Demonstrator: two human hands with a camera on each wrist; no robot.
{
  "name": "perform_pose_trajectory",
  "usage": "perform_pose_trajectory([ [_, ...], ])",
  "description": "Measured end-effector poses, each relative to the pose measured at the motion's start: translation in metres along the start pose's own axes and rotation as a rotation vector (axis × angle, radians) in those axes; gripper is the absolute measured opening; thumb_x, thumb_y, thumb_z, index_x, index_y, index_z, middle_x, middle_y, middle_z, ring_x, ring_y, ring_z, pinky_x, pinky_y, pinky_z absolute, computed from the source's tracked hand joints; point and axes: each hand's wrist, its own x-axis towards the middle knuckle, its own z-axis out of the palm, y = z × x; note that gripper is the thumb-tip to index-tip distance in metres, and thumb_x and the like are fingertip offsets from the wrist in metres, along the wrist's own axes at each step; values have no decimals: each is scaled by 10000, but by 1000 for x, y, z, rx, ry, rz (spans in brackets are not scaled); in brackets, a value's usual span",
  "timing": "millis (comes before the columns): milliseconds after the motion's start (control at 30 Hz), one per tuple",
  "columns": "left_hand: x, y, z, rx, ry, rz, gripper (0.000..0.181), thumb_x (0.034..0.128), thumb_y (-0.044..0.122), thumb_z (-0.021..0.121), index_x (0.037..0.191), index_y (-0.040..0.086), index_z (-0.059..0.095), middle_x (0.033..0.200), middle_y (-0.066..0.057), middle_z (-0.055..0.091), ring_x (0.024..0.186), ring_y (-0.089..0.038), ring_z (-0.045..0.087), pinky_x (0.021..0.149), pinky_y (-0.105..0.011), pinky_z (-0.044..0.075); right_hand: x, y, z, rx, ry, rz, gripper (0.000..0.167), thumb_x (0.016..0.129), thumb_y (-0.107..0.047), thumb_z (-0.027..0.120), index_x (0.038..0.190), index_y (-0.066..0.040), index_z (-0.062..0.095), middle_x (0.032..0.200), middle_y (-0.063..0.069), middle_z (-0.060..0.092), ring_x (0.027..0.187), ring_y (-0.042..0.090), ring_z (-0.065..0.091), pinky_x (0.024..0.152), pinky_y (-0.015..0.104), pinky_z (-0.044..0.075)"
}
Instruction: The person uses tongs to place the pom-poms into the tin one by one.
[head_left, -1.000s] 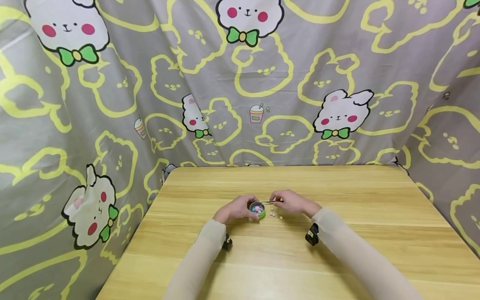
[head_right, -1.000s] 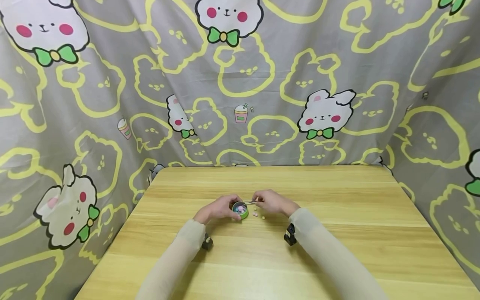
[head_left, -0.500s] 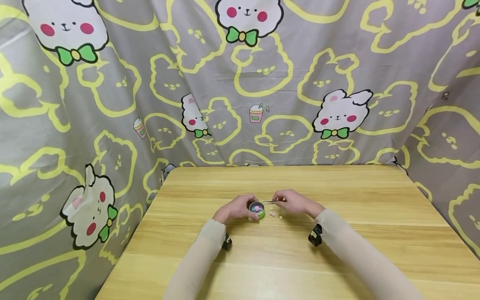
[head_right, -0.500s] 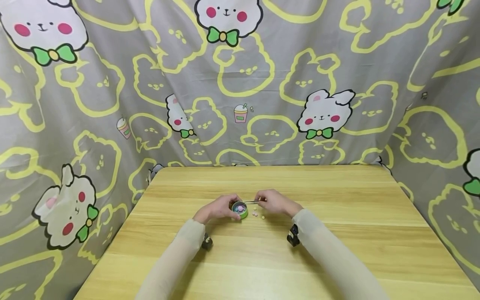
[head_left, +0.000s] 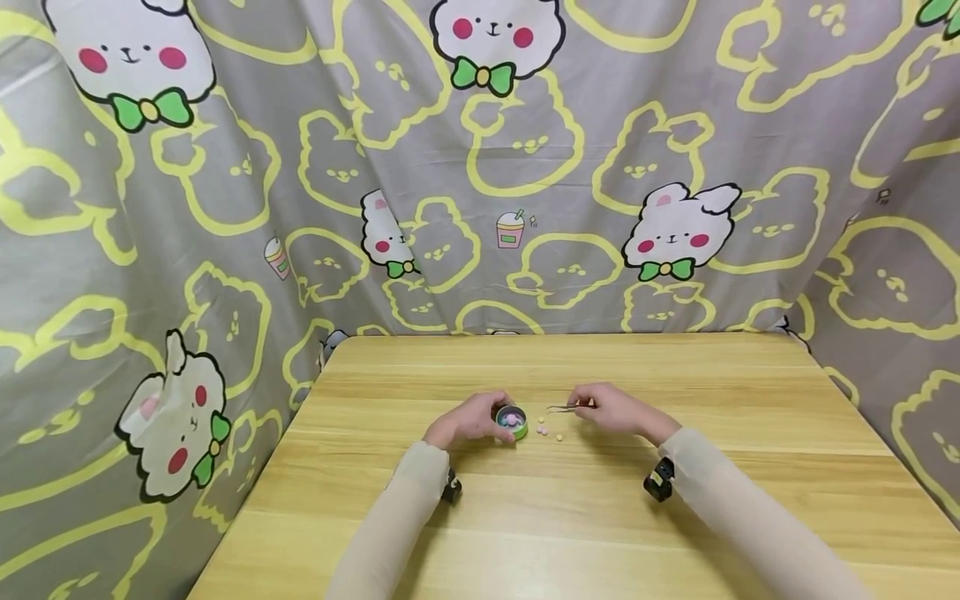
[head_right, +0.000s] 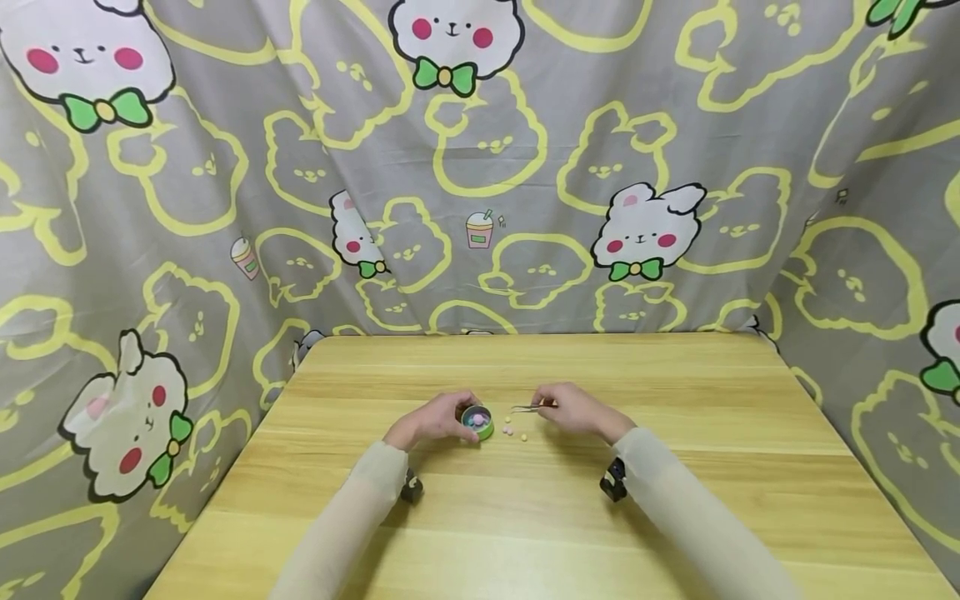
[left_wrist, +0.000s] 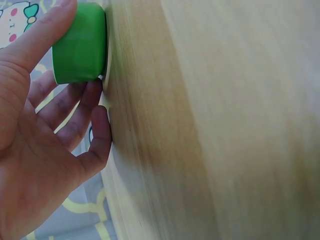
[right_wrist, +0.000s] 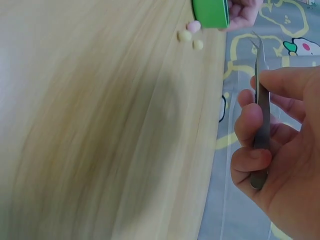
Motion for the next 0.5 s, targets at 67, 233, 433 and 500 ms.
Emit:
perform_pose_trajectory([
  [67,0,0,0,4,0,3,451,734,255,828,1098,157,581,1010,49,611,923,-110,565,832,-272,441,-4,4,-2,4,3,7,104,920,-53,566,983,-69,647,883,80,638,756,124,535,654,293,442],
  [233,1,0,-1,10,1,13,450,735,261,827,1098,162,580,999,64,606,923,-109,567,829,-264,441,-10,13,-4,-13,26,22,96,919,-60,573,975,-87,646,857,16,617,741,103,515,645,283,433],
  [433,2,-1,-1,21,4,14,453,725,271,832,1089,174,580,994,75,605,916,-97,564,831,-266,442,-17,17,-5,-44,37,-3,92,922,-71,575,971,-88,650,847,-13,611,757,96,523,659,284,439],
  [500,2,-2,0,25,5,17,457,725,276,832,1092,176,579,993,78,604,915,-95,565,831,-266,444,-18,17,-5,-48,39,-2,95,923,-72,572,973,-87,651,843,-19,606,756,97,521,661,285,438],
])
